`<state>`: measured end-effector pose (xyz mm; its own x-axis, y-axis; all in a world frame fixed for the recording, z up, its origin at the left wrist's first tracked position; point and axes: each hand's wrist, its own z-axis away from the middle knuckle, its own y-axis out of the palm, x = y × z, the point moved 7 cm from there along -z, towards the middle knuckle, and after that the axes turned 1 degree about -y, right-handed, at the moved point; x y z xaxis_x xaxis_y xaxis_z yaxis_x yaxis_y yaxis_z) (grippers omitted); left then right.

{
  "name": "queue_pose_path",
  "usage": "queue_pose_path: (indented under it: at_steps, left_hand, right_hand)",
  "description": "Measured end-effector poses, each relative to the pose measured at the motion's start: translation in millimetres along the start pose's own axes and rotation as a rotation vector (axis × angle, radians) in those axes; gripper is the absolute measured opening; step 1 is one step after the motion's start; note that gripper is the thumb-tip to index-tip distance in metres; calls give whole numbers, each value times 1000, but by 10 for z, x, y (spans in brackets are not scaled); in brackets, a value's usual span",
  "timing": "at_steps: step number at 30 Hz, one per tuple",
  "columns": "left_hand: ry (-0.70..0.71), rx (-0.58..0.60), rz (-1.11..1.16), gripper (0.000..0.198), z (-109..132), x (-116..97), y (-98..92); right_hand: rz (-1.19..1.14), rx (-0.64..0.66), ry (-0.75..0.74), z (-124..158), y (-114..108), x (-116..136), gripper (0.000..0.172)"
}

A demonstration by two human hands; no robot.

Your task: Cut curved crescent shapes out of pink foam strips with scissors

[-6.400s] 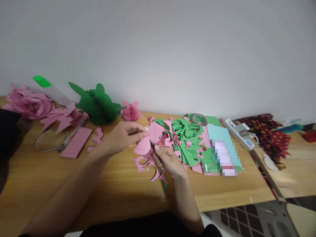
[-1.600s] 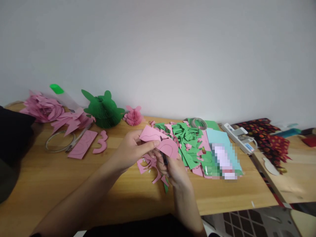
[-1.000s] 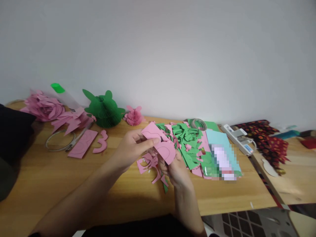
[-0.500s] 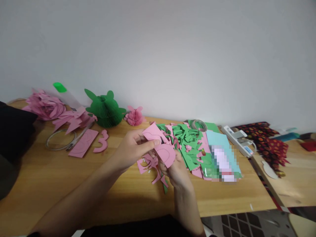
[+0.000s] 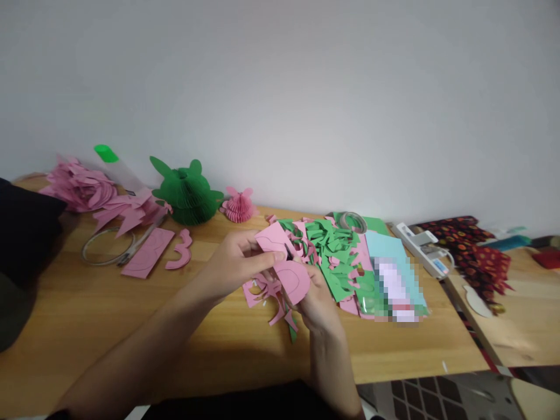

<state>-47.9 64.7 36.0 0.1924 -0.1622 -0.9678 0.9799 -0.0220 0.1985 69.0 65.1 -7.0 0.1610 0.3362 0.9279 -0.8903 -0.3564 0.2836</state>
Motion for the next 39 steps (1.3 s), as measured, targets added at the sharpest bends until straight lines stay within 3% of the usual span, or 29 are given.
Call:
queue_pose_path:
  at_steps: [6,22,39]
  left_hand:
    - [50,-47,-23,13,-3,-30,-43]
    - [26,-58,-15,14,20,-20,-7]
    - [50,-75,-82,15,22,-68,-45]
  right_hand:
    - [28,36,-38,12,10,29,60]
    - [19,-21,-21,8,9,-3,59]
    - [34,46,-62,26,41,84,60]
